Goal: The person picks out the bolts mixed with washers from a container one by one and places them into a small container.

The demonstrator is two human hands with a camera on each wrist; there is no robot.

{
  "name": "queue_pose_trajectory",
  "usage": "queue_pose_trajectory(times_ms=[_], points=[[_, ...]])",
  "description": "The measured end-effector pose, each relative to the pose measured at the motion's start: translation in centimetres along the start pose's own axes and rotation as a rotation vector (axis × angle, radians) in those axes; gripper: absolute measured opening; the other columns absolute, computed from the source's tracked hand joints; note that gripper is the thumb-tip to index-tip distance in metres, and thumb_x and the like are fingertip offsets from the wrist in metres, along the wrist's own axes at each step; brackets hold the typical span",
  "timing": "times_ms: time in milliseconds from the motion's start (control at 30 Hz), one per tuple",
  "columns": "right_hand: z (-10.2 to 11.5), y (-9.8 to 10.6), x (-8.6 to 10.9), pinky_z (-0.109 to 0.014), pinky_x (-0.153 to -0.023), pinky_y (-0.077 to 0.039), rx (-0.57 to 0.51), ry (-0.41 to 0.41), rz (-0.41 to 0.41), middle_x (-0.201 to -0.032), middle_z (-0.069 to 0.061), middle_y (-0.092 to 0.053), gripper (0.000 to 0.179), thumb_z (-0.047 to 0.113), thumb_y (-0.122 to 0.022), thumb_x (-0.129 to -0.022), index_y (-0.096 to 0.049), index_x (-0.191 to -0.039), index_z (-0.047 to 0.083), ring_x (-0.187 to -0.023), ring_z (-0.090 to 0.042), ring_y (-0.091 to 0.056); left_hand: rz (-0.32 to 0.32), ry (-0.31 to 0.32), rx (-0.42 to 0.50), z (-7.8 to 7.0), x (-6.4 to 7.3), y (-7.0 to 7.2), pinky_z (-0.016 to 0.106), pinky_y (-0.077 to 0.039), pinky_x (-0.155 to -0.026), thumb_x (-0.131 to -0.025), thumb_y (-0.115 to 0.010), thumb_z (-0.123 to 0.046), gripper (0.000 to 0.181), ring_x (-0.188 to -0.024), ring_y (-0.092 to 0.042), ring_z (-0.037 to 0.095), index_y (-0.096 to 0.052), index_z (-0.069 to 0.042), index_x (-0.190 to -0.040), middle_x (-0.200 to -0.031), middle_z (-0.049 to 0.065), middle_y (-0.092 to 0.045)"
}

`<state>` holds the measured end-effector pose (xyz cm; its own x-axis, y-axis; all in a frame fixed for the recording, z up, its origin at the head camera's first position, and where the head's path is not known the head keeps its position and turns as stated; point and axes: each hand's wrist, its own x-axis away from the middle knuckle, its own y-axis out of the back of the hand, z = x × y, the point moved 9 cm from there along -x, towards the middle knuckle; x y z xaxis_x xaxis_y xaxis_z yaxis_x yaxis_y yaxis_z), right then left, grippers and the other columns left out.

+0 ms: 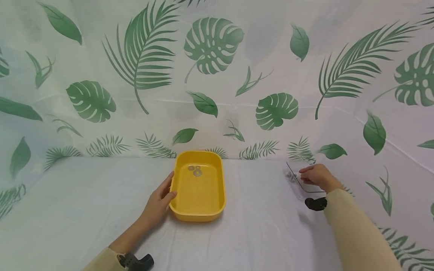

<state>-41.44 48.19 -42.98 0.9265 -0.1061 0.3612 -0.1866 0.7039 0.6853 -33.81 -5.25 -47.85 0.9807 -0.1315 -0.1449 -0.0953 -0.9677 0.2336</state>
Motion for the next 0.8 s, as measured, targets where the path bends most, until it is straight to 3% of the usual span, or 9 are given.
queue_pose_trajectory(times_ms=[100, 200, 300, 367, 467, 600, 800], points=[[1.1, 0.5, 0.5, -0.032, -0.088, -0.062, 0.006, 0.040, -0.044, -0.115, -0.021, -0.068, 0.047, 0.010, -0.050, -0.103, -0.044, -0.139, -0.020, -0.094, -0.014, -0.069, 0.000, 0.001, 0.004, -0.1, -0.1, 0.0, 0.050, -0.043, -0.117, -0.102, -0.053, -0.016, 0.065, -0.143, -0.049, 0.031, -0.028, -0.027, -0.161, -0.164, 0.006, -0.037], [2.4, 0.6, 1.0, -0.036, -0.095, -0.060, 0.016, 0.078, -0.082, -0.129, -0.033, -0.060, 0.051, 0.017, -0.047, -0.106, -0.041, -0.143, -0.017, -0.105, -0.023, -0.070, -0.003, 0.001, 0.004, -0.2, -0.4, 0.1, 0.051, -0.042, -0.117, -0.102, -0.054, -0.017, 0.065, -0.144, -0.048, 0.030, -0.028, -0.029, -0.161, -0.164, 0.005, -0.036], [3.8, 0.0, 2.0, -0.044, -0.101, -0.057, 0.052, 0.130, -0.129, -0.140, -0.037, -0.052, 0.054, 0.026, -0.045, -0.107, -0.044, -0.143, -0.014, -0.115, -0.033, -0.067, -0.006, 0.000, 0.003, -0.2, -0.5, 0.3, 0.050, -0.042, -0.117, -0.102, -0.054, -0.018, 0.065, -0.144, -0.048, 0.030, -0.029, -0.030, -0.160, -0.164, 0.004, -0.036], [4.8, -0.6, 2.8, -0.049, -0.101, -0.056, 0.096, 0.175, -0.169, -0.138, -0.037, -0.054, 0.054, 0.029, -0.047, -0.106, -0.048, -0.141, -0.012, -0.115, -0.037, -0.067, -0.007, 0.006, -0.004, 0.1, -0.6, 0.3, 0.050, -0.042, -0.117, -0.101, -0.054, -0.019, 0.065, -0.144, -0.048, 0.029, -0.029, -0.030, -0.160, -0.164, 0.003, -0.036], [6.5, -1.8, 4.7, -0.048, -0.091, -0.060, 0.165, 0.270, -0.233, -0.127, -0.033, -0.063, 0.048, 0.029, -0.052, -0.104, -0.057, -0.133, -0.010, -0.104, -0.034, -0.070, -0.013, 0.008, -0.007, 0.5, -0.6, 0.2, 0.051, -0.043, -0.116, -0.101, -0.055, -0.019, 0.066, -0.143, -0.049, 0.031, -0.029, -0.029, -0.160, -0.163, 0.007, -0.039], [8.2, -3.1, 8.2, -0.029, -0.068, -0.058, 0.244, 0.384, -0.334, -0.112, -0.025, -0.071, 0.040, 0.031, -0.058, -0.102, -0.067, -0.122, -0.003, -0.092, -0.028, -0.069, 0.008, 0.001, -0.006, 0.8, -0.5, -0.6, 0.052, -0.045, -0.115, -0.100, -0.055, -0.021, 0.066, -0.142, -0.049, 0.034, -0.028, -0.026, -0.161, -0.160, 0.013, -0.043], [10.1, -5.5, 12.3, -0.023, -0.062, -0.052, 0.283, 0.487, -0.407, -0.105, -0.013, -0.075, 0.032, 0.034, -0.063, -0.099, -0.072, -0.115, 0.007, -0.092, -0.025, -0.067, 0.047, 0.025, -0.024, 1.1, -0.6, -1.9, 0.053, -0.046, -0.113, -0.102, -0.053, -0.023, 0.066, -0.141, -0.050, 0.036, -0.027, -0.017, -0.161, -0.157, 0.018, -0.045]])
